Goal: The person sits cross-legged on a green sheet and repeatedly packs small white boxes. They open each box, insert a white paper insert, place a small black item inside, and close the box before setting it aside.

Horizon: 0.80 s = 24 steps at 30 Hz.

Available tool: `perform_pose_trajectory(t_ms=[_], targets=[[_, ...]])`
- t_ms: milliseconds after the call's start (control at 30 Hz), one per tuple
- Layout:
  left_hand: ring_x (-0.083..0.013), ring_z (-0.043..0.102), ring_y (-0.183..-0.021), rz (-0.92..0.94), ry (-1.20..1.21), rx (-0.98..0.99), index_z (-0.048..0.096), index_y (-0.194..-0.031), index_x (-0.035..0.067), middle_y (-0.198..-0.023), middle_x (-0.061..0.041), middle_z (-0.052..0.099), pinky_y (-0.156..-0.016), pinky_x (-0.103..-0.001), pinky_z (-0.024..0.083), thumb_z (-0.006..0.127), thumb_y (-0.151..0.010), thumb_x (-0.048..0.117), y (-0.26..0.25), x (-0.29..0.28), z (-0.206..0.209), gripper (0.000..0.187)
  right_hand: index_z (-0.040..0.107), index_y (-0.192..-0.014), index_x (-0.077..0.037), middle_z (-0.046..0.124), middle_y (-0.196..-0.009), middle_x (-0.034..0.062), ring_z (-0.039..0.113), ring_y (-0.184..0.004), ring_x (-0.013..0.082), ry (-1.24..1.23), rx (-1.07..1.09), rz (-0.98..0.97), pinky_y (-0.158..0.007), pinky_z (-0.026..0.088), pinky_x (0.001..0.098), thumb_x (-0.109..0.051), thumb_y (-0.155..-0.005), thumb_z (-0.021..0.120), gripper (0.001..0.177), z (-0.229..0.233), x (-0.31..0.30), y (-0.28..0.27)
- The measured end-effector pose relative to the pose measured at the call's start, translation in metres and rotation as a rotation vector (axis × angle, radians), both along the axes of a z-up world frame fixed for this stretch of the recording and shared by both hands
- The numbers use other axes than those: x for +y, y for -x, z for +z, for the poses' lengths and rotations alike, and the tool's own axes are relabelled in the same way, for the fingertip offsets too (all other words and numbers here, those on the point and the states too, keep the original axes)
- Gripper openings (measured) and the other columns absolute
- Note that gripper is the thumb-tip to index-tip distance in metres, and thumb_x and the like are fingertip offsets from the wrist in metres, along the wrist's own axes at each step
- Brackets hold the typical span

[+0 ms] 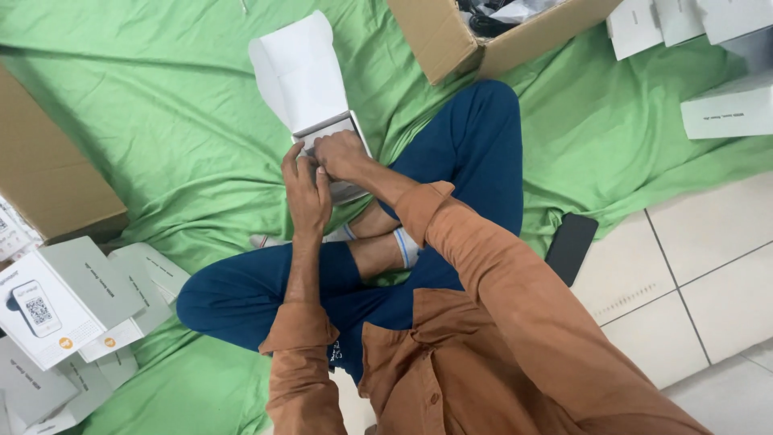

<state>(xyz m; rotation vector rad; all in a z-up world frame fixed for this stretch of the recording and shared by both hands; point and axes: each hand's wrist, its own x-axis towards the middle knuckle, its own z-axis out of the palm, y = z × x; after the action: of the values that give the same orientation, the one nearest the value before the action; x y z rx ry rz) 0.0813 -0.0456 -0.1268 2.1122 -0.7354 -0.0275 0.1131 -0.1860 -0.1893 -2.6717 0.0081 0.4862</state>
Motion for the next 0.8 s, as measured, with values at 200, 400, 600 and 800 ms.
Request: perform_pose_trajectory(t_ms=[200,400,600,800], targets=[[-0.0454,0.048,-0.136,0.067,0.035,-0.017,0.056,-0.128,-0.005,-0.145,-0.027,0.051,-0.116,-0.053,0.037,0.054,-0.105,0.011,-0.011,-0.008,-0.01,0.028,0.077,-0.086,-0.009,0.074,-0.095,0.0122,0.067,-0.105,0.0331,0.122,-0.172,0.031,-0.08,0.055,0.0468,-0.03,-0.075,0.077,0.024,0.059,-0.013,0.005],[-0.042,0.056,-0.123,0.137,0.158,-0.11,0.054,-0.133,-0.004,-0.131,-0.024,0.059,-0.111,-0.049,0.041,0.05,-0.112,0.017,-0.02,-0.026,-0.016,0.031,0.075,-0.093,-0.005,0.071,-0.094,0.0139,0.066,-0.096,0.0337,-0.099,-0.458,0.034,-0.075,0.055,0.0493,-0.014,-0.079,0.07,0.018,0.055,-0.035,0.021],[-0.0364,0.06,-0.102,0.172,0.085,-0.326,0.063,-0.104,0.003,-0.101,-0.015,0.066,-0.111,-0.052,0.038,0.033,-0.115,0.032,-0.025,-0.032,-0.02,0.043,0.068,-0.111,-0.005,0.061,-0.095,0.0133,0.062,-0.095,0.0335,-0.436,-0.423,-0.035,-0.076,0.052,0.0484,-0.003,-0.079,0.063,0.032,0.097,-0.045,0.065],[-0.0381,0.053,-0.092,0.24,0.21,-0.258,0.058,-0.096,0.001,-0.092,-0.018,0.055,-0.088,-0.048,0.041,0.036,-0.113,0.042,-0.018,-0.088,0.056,0.05,0.055,-0.131,0.002,0.052,-0.111,0.0182,0.06,-0.101,0.0334,-0.827,-0.519,-0.189,-0.088,0.052,0.0414,0.0,-0.089,0.058,0.042,0.13,-0.065,0.098]])
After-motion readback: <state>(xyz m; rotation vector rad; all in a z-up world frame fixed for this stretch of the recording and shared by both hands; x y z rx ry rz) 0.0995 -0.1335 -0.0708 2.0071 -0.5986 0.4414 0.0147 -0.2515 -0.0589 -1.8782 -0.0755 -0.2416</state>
